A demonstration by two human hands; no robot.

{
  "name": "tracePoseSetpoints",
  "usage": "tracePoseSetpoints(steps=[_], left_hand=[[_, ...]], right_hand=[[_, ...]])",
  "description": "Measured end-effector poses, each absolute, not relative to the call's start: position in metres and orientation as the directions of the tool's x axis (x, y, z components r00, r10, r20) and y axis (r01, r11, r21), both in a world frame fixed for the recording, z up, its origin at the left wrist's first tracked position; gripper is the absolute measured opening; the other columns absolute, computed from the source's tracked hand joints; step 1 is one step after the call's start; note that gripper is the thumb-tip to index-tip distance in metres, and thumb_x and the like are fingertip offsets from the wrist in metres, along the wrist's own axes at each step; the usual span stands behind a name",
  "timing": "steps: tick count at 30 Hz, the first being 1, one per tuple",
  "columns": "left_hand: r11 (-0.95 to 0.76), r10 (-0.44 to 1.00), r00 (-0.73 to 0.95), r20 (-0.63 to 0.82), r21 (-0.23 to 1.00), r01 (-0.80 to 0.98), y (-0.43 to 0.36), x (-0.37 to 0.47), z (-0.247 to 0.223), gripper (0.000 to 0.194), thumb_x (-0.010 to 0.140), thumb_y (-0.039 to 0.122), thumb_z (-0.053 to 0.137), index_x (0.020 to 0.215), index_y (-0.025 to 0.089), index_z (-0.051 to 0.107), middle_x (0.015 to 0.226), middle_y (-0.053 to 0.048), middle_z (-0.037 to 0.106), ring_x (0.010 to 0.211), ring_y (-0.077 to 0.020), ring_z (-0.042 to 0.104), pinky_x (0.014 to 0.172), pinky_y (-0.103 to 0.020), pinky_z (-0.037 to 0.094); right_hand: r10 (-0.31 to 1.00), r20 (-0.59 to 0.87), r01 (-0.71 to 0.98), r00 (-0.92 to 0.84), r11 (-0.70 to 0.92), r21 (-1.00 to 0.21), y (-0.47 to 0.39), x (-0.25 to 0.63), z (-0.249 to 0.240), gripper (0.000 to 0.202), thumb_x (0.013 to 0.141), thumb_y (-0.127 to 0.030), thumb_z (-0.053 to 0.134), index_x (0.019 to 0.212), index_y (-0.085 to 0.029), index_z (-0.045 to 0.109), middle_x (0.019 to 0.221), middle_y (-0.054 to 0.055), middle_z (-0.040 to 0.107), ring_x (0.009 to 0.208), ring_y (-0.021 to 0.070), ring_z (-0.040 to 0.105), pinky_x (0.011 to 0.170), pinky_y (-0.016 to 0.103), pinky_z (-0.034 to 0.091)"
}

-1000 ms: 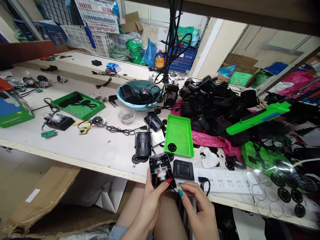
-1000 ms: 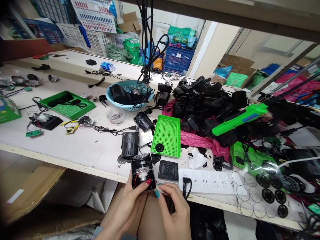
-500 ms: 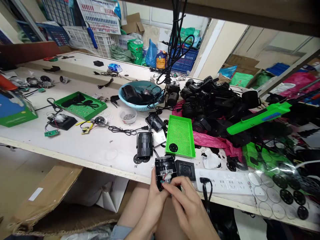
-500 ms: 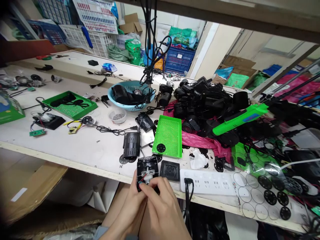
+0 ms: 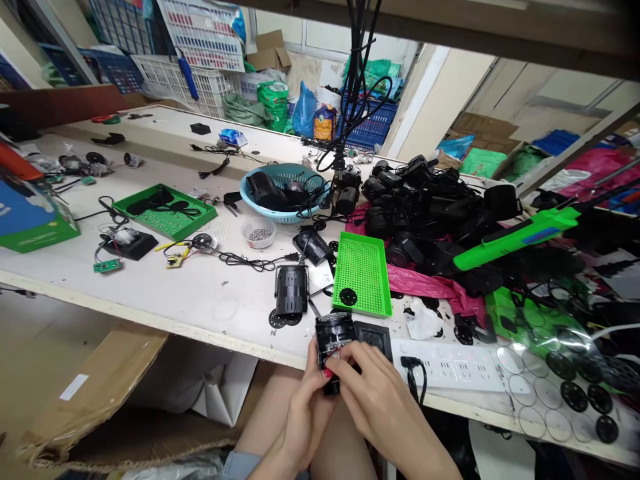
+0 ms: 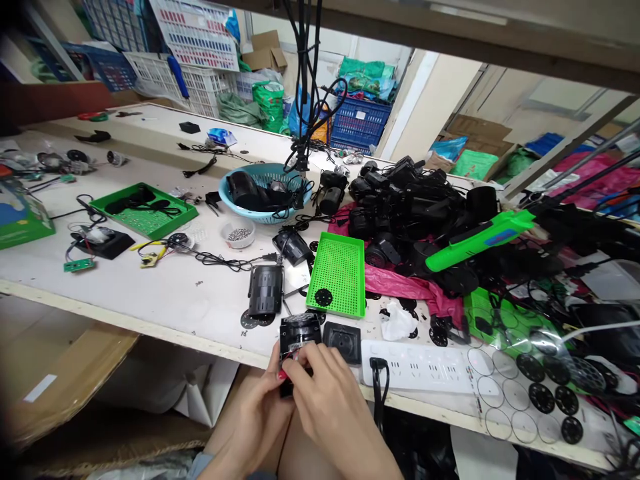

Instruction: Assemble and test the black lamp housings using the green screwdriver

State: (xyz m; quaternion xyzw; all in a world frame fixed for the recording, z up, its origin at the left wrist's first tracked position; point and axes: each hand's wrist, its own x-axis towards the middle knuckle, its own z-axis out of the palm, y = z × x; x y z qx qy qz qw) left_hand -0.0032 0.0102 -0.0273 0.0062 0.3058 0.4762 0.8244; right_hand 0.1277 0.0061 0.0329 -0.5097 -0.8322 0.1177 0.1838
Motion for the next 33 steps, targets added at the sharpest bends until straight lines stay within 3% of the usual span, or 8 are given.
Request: tracePoseSetpoints(steps=[4, 7, 13, 16, 21, 26, 33], left_hand=[[0.556, 0.797, 0.373, -0.476, 0.336, -0.76, 0.011, -0.003, -0.023, 0.093, 0.073, 0.019, 0.067, 0.155, 0.026, 0.023, 0.118, -0.009, 0.072, 0.125, -0.0309, 0.057, 0.106, -0.042, 0.041], [0.569, 0.792, 0.386, -0.472, 0.345, -0.747, 0.011, -0.002, -0.022, 0.098, 0.073, 0.019, 0.067, 0.156, 0.024, 0.016, 0.121, -0.009, 0.071, 0.126, -0.0299, 0.056, 0.105, -0.041, 0.042], [0.6, 0.787, 0.422, -0.45, 0.395, -0.696, 0.011, -0.002, -0.025, 0.1, 0.074, 0.021, 0.071, 0.156, 0.03, 0.016, 0.13, -0.009, 0.066, 0.129, -0.0302, 0.054, 0.102, -0.041, 0.043], [0.6, 0.778, 0.387, -0.494, 0.403, -0.692, 0.01, 0.0, -0.026, 0.095, 0.073, 0.021, 0.074, 0.154, 0.031, 0.024, 0.132, -0.007, 0.065, 0.128, -0.0289, 0.053, 0.1, -0.039, 0.045], [0.545, 0.811, 0.342, -0.474, 0.401, -0.736, 0.01, 0.005, -0.024, 0.07, 0.077, 0.023, 0.068, 0.144, 0.029, 0.045, 0.121, -0.005, 0.069, 0.118, -0.0259, 0.057, 0.094, -0.034, 0.047], [0.563, 0.785, 0.314, -0.534, 0.403, -0.721, 0.012, 0.007, -0.025, 0.053, 0.078, 0.017, 0.061, 0.129, 0.029, 0.058, 0.11, -0.001, 0.069, 0.098, -0.0196, 0.06, 0.087, -0.029, 0.047], [0.588, 0.757, 0.344, -0.556, 0.349, -0.73, 0.015, 0.006, -0.029, 0.035, 0.071, 0.009, 0.056, 0.101, 0.023, 0.065, 0.087, 0.002, 0.066, 0.078, -0.0127, 0.055, 0.073, -0.023, 0.045]], right_hand=[[0.894, 0.23, 0.751, -0.385, 0.448, -0.485, 0.005, 0.132, 0.027, 0.038, 0.091, -0.002, 0.04, 0.119, -0.021, 0.056, 0.106, 0.01, 0.054, 0.092, 0.0215, 0.056, 0.077, 0.037, 0.054], [0.886, 0.279, 0.707, -0.371, 0.464, -0.534, 0.005, 0.137, 0.022, 0.039, 0.092, -0.002, 0.041, 0.121, -0.022, 0.057, 0.108, 0.01, 0.054, 0.095, 0.0201, 0.058, 0.08, 0.036, 0.055], [0.876, 0.29, 0.738, -0.386, 0.482, -0.472, 0.006, 0.145, 0.018, 0.043, 0.094, -0.006, 0.039, 0.128, -0.025, 0.057, 0.108, 0.009, 0.056, 0.089, 0.0176, 0.06, 0.077, 0.033, 0.057], [0.876, 0.279, 0.765, -0.394, 0.481, -0.429, 0.005, 0.145, 0.018, 0.037, 0.093, -0.006, 0.04, 0.122, -0.021, 0.058, 0.106, 0.01, 0.057, 0.09, 0.0196, 0.06, 0.077, 0.035, 0.056], [0.871, 0.305, 0.81, -0.386, 0.478, -0.34, 0.003, 0.143, 0.018, 0.029, 0.092, -0.005, 0.04, 0.11, -0.017, 0.06, 0.106, 0.012, 0.059, 0.093, 0.0215, 0.06, 0.078, 0.036, 0.056], [0.839, 0.357, 0.815, -0.411, 0.514, -0.269, 0.004, 0.146, 0.015, 0.028, 0.091, -0.005, 0.044, 0.112, -0.015, 0.059, 0.125, 0.015, 0.059, 0.099, 0.0243, 0.059, 0.079, 0.04, 0.055], [0.816, 0.363, 0.738, -0.45, 0.569, -0.363, 0.008, 0.15, 0.015, 0.03, 0.092, -0.005, 0.045, 0.116, -0.017, 0.059, 0.115, 0.01, 0.066, 0.102, 0.0218, 0.058, 0.086, 0.041, 0.054]])
